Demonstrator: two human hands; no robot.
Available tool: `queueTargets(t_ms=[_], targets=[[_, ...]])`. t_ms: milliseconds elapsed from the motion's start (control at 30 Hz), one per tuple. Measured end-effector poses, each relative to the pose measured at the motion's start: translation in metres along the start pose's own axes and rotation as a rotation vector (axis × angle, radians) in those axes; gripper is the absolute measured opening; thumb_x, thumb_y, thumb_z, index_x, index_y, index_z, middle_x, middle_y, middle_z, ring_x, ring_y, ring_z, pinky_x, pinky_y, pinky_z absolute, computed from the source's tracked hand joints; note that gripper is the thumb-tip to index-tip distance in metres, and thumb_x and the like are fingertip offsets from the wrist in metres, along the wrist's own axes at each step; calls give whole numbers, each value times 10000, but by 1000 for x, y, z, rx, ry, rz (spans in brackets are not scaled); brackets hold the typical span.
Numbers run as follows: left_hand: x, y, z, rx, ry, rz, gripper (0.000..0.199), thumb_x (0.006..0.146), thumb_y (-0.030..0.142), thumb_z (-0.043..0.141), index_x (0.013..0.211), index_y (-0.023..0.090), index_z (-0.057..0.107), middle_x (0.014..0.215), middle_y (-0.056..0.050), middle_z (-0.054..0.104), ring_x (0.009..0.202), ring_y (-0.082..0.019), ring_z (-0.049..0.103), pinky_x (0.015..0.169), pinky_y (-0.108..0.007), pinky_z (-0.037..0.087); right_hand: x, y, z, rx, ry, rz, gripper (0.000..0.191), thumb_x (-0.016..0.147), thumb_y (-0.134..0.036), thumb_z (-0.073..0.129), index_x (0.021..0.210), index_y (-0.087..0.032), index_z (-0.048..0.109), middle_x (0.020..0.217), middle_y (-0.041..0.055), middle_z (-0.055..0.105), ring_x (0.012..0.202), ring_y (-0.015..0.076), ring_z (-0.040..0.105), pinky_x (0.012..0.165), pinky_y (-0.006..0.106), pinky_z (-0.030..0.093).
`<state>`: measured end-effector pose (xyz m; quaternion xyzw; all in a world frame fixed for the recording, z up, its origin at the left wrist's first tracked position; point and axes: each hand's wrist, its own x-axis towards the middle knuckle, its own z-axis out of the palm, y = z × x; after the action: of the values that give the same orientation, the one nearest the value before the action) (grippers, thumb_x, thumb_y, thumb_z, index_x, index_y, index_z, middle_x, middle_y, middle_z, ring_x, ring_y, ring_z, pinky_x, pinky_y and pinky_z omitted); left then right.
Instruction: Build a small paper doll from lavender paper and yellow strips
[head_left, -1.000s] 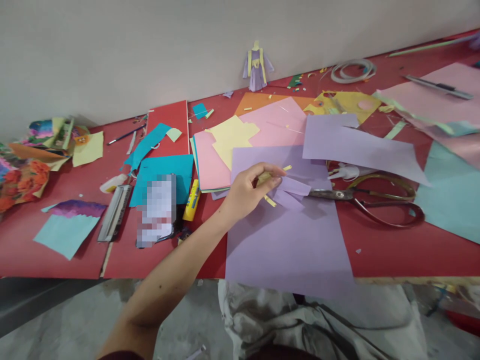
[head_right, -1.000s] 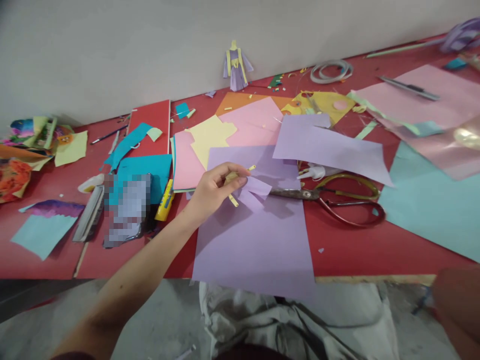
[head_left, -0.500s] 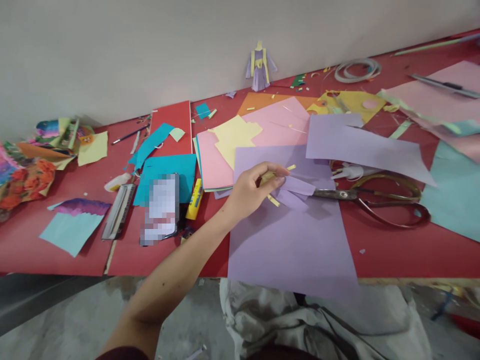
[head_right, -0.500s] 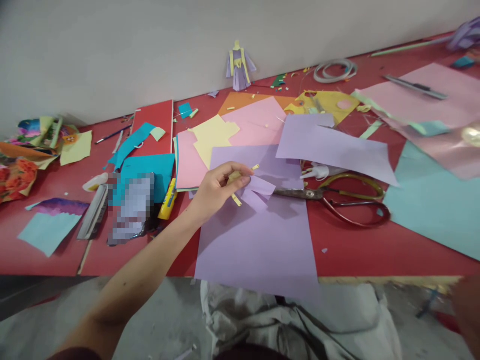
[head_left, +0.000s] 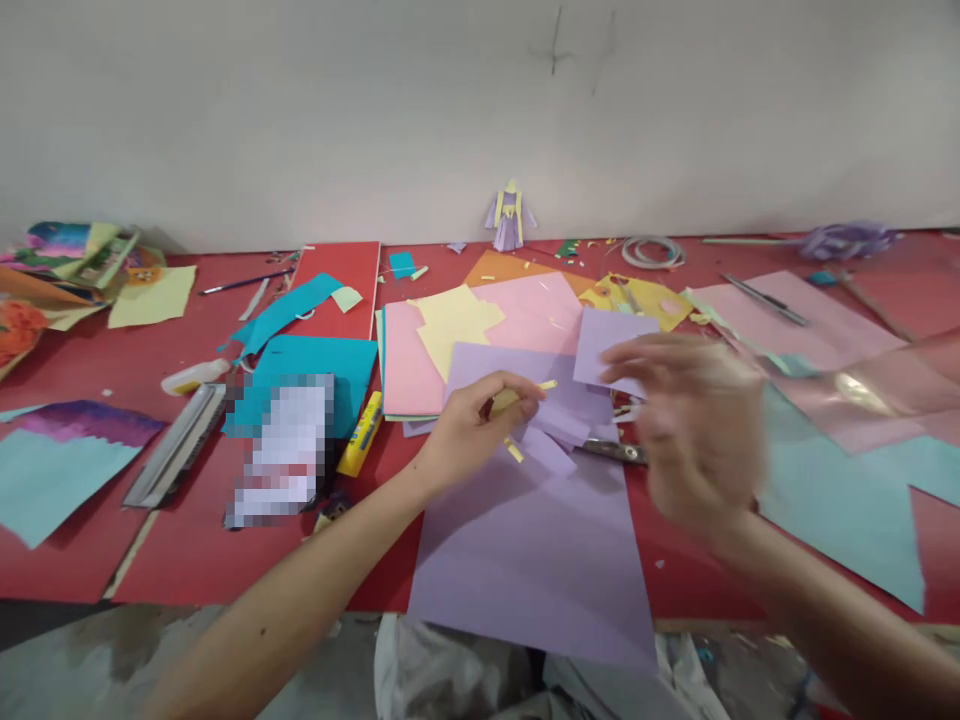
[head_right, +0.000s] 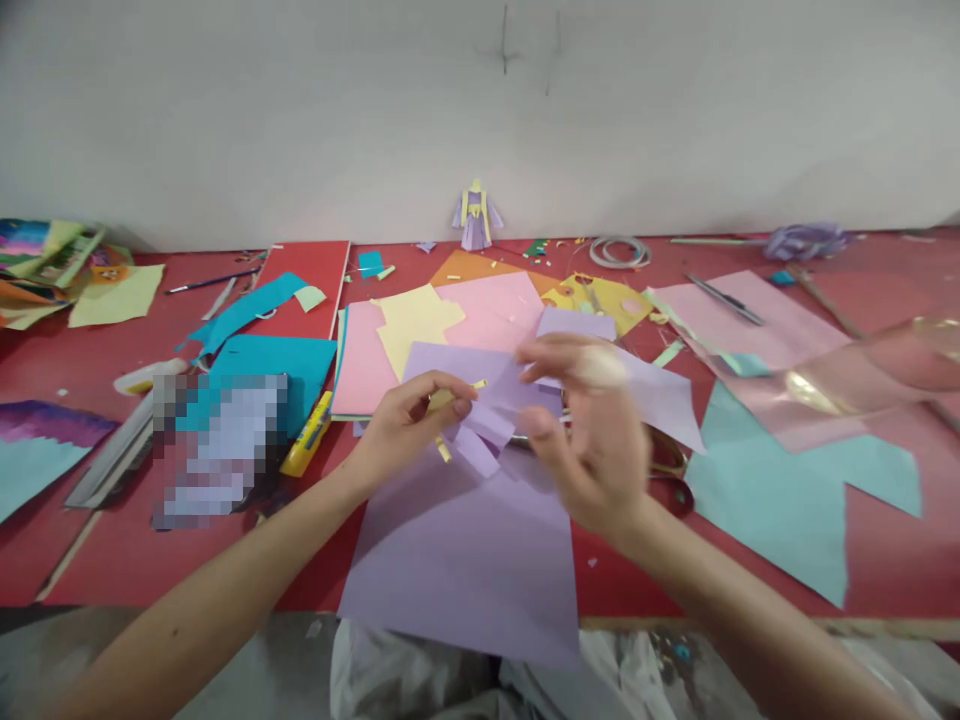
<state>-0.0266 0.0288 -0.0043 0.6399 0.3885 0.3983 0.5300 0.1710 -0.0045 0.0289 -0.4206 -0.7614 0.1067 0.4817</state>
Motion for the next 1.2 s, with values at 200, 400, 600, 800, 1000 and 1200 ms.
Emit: queueTargets(t_ms=[200, 400, 600, 800, 1000, 1200], targets=[[-3, 4, 3, 101, 33, 91, 132, 938, 266, 599, 981, 194, 699, 879, 7, 687, 699, -91, 537, 634, -205, 394, -24, 17, 27, 263, -105, 378, 204, 943, -357, 607, 1115, -247, 592, 982, 43, 669, 884, 172, 683, 747, 290, 578], [-3, 1, 3, 178, 15, 106, 144, 952, 256, 574, 997, 188, 693, 958, -18, 706, 829, -129, 617, 699, -219, 431, -28, 18, 31, 289, -182, 430, 174, 923, -330, 621, 1076, -249, 604, 1054, 60, 723, 988, 206, 707, 756, 289, 581], [-5, 0, 4, 113, -51, -6, 261, 941, 241, 557, 1187, 201, 638, 954, -27, 658, 860, -152, 599, 686, -227, 459, -28, 24, 33, 270, -167, 456, 184, 926, -327, 609, 1088, -246, 578, 982, 53, 740, 902, 203, 721, 711, 301, 576], [-9, 2, 8, -9, -44, -66, 358, 868, 109, 550, 1209, 211, 590, 1061, -17, 623, 830, -115, 584, 723, -216, 488, -29, 26, 33, 264, -156, 408, 198, 919, -306, 619, 1101, -240, 576, 944, 38, 731, 821, 179, 710, 661, 270, 563], [-10, 3, 10, -23, 23, -94, 301, 856, 144, 570, 1150, 198, 604, 1047, -20, 613, 848, -124, 573, 699, -208, 477, -26, 30, 32, 164, -205, 244, 135, 923, -225, 605, 1042, -251, 662, 981, 24, 747, 880, 181, 716, 740, 283, 569], [-11, 4, 10, -58, 19, -103, 301, 852, 145, 568, 1147, 192, 603, 1003, -14, 611, 822, -118, 574, 687, -203, 491, -22, 29, 30, 139, -223, 180, 205, 903, -209, 637, 1105, -232, 667, 1056, 36, 754, 958, 183, 720, 807, 279, 571]])
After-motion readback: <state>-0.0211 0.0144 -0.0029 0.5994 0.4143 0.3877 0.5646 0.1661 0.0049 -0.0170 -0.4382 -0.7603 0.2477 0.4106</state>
